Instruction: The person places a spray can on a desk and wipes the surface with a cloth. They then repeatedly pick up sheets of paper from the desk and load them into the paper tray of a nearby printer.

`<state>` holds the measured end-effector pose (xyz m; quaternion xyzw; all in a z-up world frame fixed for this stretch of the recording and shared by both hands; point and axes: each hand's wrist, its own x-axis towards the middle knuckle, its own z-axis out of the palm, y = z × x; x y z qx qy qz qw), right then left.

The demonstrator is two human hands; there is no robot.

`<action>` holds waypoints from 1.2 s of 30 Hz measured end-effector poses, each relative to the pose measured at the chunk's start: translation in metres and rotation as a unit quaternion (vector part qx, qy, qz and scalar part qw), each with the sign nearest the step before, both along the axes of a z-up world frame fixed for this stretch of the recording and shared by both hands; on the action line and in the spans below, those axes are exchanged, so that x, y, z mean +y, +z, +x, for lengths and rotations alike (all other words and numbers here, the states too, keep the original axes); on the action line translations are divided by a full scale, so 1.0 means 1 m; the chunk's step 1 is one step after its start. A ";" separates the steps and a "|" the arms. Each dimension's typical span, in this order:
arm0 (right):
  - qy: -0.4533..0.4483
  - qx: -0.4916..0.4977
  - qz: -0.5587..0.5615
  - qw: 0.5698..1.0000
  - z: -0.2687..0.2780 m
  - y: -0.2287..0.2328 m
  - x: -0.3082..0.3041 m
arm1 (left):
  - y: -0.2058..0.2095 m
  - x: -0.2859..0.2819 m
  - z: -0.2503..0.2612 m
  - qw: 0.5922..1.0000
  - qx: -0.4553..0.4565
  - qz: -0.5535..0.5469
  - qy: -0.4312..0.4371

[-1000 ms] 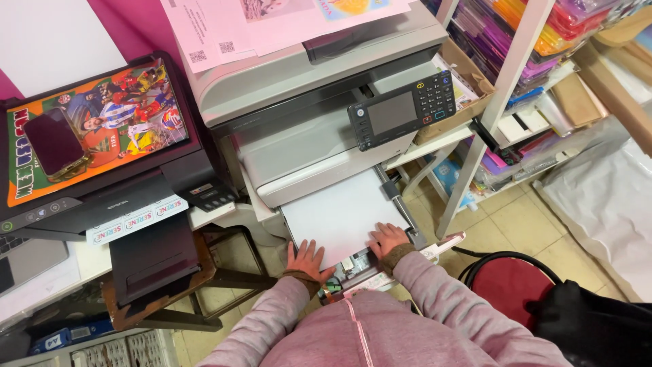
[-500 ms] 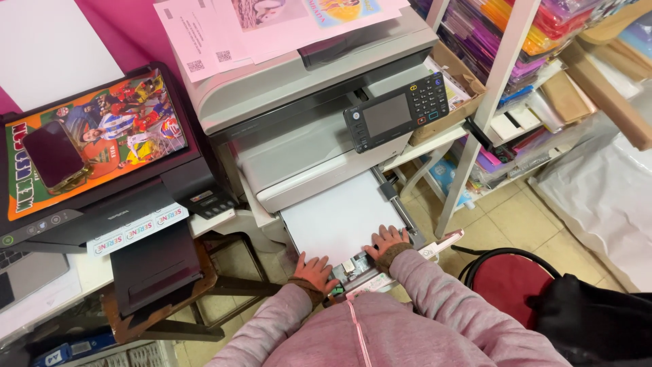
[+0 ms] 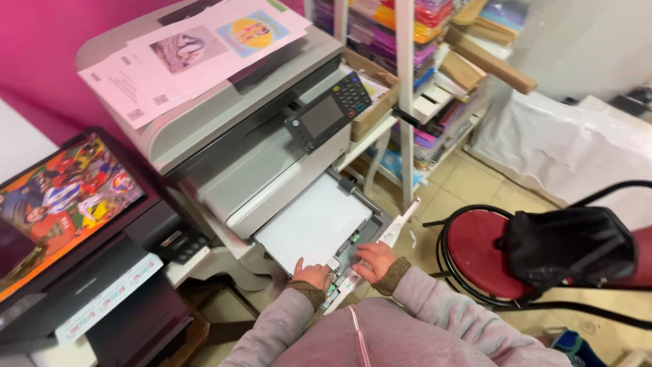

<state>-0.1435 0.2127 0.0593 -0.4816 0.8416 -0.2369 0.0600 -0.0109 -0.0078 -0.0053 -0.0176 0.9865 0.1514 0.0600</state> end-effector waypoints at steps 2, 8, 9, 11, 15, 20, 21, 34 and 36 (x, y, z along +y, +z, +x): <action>-0.037 -0.009 -0.051 0.998 0.018 0.016 0.022 | 0.017 0.010 -0.010 0.998 0.023 0.055 -0.020; -0.201 -0.019 -0.083 0.976 0.094 0.038 0.120 | 0.075 0.097 -0.041 0.970 0.059 0.123 -0.203; -0.238 -0.013 -0.083 0.968 0.108 0.040 0.141 | 0.082 0.120 -0.046 0.961 0.056 0.126 -0.240; -0.289 0.011 -0.089 0.953 0.142 0.043 0.181 | 0.097 0.170 -0.047 0.925 0.091 0.186 -0.318; -0.410 0.039 -0.096 0.906 0.223 0.067 0.257 | 0.143 0.260 -0.022 0.846 0.096 0.240 -0.466; -0.538 0.091 -0.131 0.827 0.328 0.091 0.329 | 0.163 0.359 0.017 0.719 0.104 0.272 -0.632; -0.558 0.096 -0.130 0.814 0.346 0.098 0.339 | 0.169 0.379 0.025 0.703 0.099 0.273 -0.649; -0.776 0.247 0.138 0.563 0.562 0.154 0.464 | 0.178 0.606 0.194 0.532 -0.037 0.425 -0.731; -0.804 0.229 0.192 0.515 0.587 0.142 0.478 | 0.175 0.626 0.211 0.531 -0.068 0.427 -0.729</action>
